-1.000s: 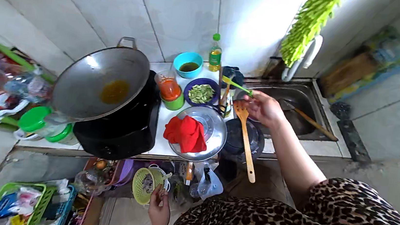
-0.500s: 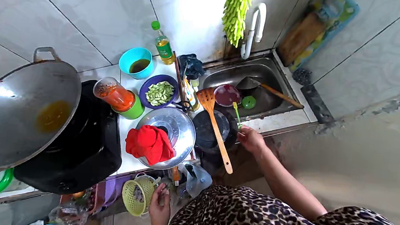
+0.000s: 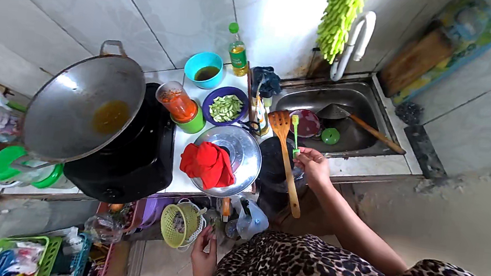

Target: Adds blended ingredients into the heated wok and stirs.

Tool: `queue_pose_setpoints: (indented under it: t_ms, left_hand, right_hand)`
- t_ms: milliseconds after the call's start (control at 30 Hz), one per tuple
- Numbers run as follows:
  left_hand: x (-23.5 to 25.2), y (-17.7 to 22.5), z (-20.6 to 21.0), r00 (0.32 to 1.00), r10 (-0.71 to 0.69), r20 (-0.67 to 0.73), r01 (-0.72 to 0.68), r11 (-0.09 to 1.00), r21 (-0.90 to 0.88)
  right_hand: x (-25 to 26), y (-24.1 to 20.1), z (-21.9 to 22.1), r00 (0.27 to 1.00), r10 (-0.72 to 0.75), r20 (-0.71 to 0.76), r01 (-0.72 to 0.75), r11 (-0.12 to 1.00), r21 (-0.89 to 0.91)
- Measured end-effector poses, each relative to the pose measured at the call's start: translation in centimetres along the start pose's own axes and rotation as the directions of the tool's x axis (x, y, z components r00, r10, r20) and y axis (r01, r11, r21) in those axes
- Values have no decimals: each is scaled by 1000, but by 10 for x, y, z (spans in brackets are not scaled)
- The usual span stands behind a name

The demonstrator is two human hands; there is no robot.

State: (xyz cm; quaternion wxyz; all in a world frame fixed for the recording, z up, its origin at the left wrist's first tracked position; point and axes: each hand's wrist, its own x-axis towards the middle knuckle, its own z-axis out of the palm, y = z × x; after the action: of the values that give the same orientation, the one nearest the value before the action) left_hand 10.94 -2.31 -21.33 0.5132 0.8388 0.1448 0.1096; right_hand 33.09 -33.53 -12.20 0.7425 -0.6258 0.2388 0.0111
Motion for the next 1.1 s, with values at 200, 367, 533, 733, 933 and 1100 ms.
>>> queue_pose_setpoints:
  t_ms: [200, 367, 533, 733, 933, 1100]
  left_hand:
    - [9, -9, -4, 1000, 5, -4, -5, 1000, 0]
    - [-8, -16, -20, 991, -23, -131, 23, 1000, -1]
    - [-53, -36, -41, 950, -218, -223, 214, 976, -41]
    - [-76, -46, -73, 904, -318, -287, 320, 947, -40]
    - [-70, -44, -87, 879, -332, -343, 327, 942, -75]
    - [-60, -38, -90, 902, -294, -316, 292, 955, -56]
  right_hand:
    - [30, -56, 112, 927, -138, 349, 267, 896, -355]
    - [54, -81, 187, 888, -119, 445, 442, 494, -749]
    - [72, -81, 253, 687, -256, 680, 725, 304, -618]
    - [100, -50, 326, 649, -270, 712, 697, 587, -412]
    - [84, -44, 328, 726, -279, 629, 644, 598, -477]
    - [57, -51, 309, 743, -336, 579, 624, 660, -418]
